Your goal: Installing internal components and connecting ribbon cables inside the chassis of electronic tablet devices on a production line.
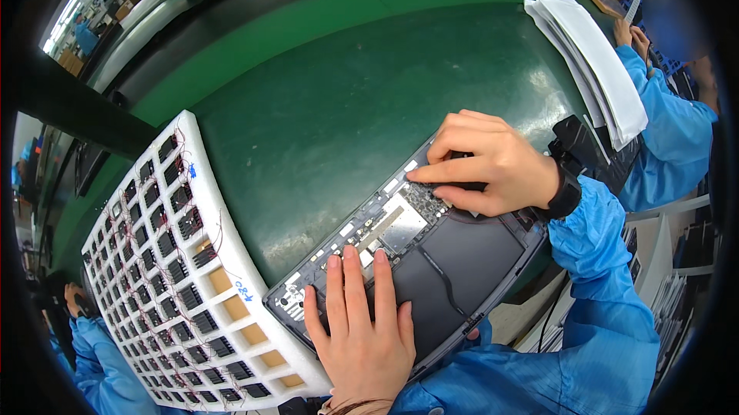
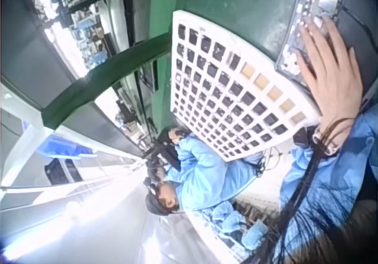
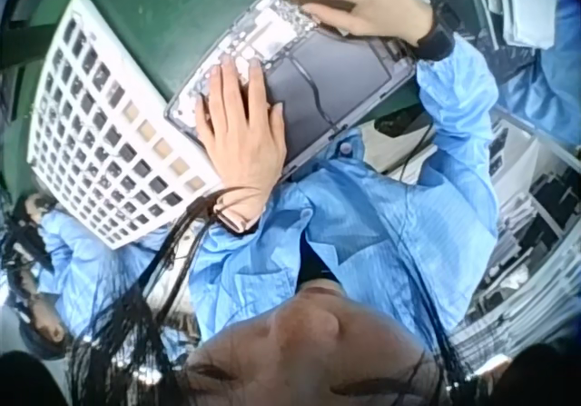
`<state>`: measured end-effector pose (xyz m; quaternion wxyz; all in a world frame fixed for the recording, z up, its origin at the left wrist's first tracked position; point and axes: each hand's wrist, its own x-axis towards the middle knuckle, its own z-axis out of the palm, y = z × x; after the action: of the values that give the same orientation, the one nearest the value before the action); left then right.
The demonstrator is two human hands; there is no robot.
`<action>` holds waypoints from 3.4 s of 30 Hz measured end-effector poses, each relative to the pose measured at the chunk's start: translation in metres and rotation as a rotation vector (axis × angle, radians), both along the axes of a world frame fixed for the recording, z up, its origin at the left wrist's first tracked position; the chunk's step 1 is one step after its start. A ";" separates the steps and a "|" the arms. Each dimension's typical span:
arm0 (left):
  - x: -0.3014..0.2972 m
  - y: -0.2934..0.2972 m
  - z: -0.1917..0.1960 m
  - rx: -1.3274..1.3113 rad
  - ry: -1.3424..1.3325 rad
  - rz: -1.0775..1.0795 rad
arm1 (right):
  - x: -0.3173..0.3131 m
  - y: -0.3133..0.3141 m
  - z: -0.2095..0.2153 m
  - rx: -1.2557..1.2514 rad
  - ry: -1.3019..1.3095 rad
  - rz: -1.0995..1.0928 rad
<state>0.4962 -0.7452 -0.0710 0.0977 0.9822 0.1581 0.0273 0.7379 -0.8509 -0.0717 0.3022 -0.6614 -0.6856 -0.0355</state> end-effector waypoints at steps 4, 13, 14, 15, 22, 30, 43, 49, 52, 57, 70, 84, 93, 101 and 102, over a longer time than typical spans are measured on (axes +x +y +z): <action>0.000 0.001 -0.001 0.007 -0.004 -0.007 | 0.000 -0.001 0.002 -0.053 -0.018 0.017; -0.002 0.001 -0.005 0.030 -0.025 -0.020 | -0.004 0.002 -0.002 0.036 0.056 -0.045; -0.002 0.001 -0.005 0.027 -0.026 -0.020 | -0.004 0.001 -0.003 0.053 0.082 -0.080; -0.002 0.001 -0.005 0.024 -0.026 -0.019 | -0.004 0.001 -0.004 0.070 0.108 -0.117; -0.001 0.001 -0.002 0.015 0.003 -0.008 | -0.013 -0.001 0.008 -0.046 0.126 -0.203; 0.000 0.001 0.002 -0.158 -0.084 0.048 | -0.021 -0.004 0.010 -0.094 0.218 -0.322; -0.007 0.004 -0.003 -0.080 -0.124 0.043 | -0.031 -0.006 0.016 -0.145 0.243 -0.378; -0.004 0.004 -0.004 -0.065 -0.109 -0.026 | -0.027 -0.007 0.010 -0.130 0.251 -0.309; -0.004 0.002 -0.005 -0.059 -0.112 -0.014 | -0.024 -0.008 0.010 -0.118 0.274 -0.266; -0.003 0.000 -0.004 -0.026 -0.099 0.000 | -0.024 -0.009 0.008 -0.112 0.275 -0.253; -0.002 -0.003 -0.008 0.046 -0.089 -0.011 | -0.027 -0.008 0.007 -0.060 0.303 -0.315; -0.005 -0.001 -0.010 0.015 -0.032 0.030 | -0.020 -0.012 0.000 -0.064 0.207 -0.179; 0.001 0.000 -0.006 0.051 -0.020 -0.011 | -0.032 -0.008 0.007 -0.035 -0.182 -0.165; 0.003 0.000 -0.003 0.035 -0.038 -0.010 | -0.032 -0.008 0.003 -0.128 -0.080 0.046; 0.003 0.000 -0.003 0.028 -0.044 -0.010 | -0.032 -0.007 0.004 -0.132 -0.091 0.047</action>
<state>0.4987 -0.7451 -0.0743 0.0874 0.9834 0.1505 0.0506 0.7054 -0.8582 -0.0680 0.2272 -0.6615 -0.7146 -0.0132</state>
